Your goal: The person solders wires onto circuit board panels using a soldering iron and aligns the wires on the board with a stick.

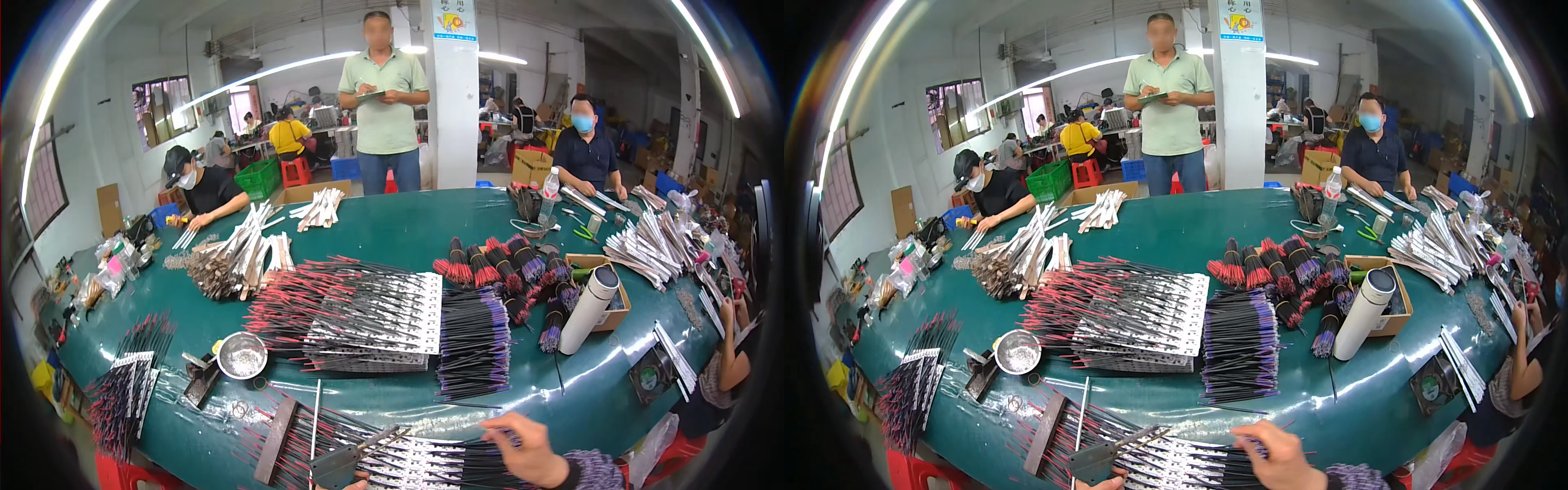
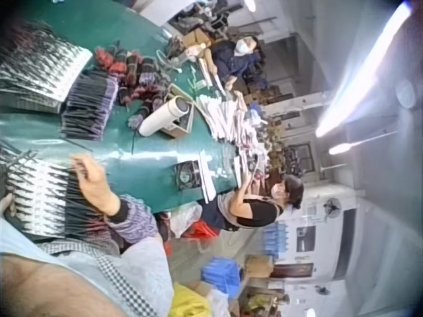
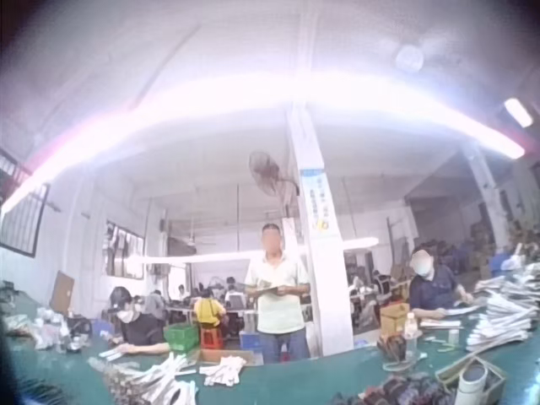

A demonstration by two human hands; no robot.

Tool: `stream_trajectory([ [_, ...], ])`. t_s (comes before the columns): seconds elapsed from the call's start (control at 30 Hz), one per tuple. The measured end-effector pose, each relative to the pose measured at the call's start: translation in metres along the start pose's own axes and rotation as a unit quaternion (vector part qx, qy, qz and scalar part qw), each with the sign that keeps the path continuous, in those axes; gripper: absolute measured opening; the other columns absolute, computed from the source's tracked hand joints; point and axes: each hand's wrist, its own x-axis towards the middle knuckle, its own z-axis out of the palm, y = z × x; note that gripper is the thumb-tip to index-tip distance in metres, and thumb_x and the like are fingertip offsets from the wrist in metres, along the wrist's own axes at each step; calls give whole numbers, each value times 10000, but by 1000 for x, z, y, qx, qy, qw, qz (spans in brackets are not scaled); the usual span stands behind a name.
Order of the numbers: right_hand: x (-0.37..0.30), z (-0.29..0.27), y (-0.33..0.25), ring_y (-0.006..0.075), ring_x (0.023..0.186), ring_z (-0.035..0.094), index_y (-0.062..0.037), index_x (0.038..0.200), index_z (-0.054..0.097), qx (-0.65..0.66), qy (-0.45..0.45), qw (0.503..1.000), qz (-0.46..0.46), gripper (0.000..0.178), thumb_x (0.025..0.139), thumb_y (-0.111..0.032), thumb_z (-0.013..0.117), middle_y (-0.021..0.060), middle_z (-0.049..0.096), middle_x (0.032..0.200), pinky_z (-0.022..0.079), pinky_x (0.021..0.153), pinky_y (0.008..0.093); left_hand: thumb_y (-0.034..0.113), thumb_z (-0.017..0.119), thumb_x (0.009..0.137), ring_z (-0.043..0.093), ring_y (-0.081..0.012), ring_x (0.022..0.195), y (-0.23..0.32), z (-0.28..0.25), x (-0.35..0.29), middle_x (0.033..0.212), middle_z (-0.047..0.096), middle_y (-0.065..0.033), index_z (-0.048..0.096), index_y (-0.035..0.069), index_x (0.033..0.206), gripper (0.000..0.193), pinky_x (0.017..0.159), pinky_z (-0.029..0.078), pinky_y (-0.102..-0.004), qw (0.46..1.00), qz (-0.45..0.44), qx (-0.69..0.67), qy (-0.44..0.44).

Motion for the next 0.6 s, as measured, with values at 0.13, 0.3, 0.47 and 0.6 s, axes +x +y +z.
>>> stream_trajectory([
  [0.13, 7, -55, -37, 91, 623, 630, 64, 1054, 708, 90, 16, 995, 38, 161, 911, 88, 638, 94, 698, 741, 491, 547, 215, 85, 732, 873, 546, -116, 563, -4, -7, 1, 642, 607, -12, 651, 66, 734, 162, 542, 428, -252, 999, -28, 19, -9],
  [0.3, 26, -65, -58, 79, 559, 575, 81, 991, 697, 140, 114, 983, -42, 150, 891, 89, 586, 57, 657, 691, 452, 513, 216, 82, 725, 881, 544, -117, 569, -10, -11, -3, 638, 603, -16, 637, 69, 712, 192, 550, 425, -256, 999, -51, -3, -1],
  [0.47, 51, -9, 12, 43, 579, 560, 6, 1025, 730, 147, 148, 978, 11, 102, 928, -22, 715, -4, 653, 701, 421, 507, 199, 57, 723, 872, 552, -148, 559, -11, -9, 2, 636, 599, -40, 621, 47, 730, 174, 539, 434, -272, 1000, -23, -6, -6],
  [0.6, 43, 28, 95, 34, 601, 535, 1, 942, 745, 168, 83, 977, 100, 81, 940, -79, 728, -17, 645, 703, 412, 539, 206, 45, 723, 865, 557, -159, 556, -8, -3, -5, 648, 608, -49, 635, 30, 766, 133, 535, 430, -277, 1000, -8, -21, 1],
])
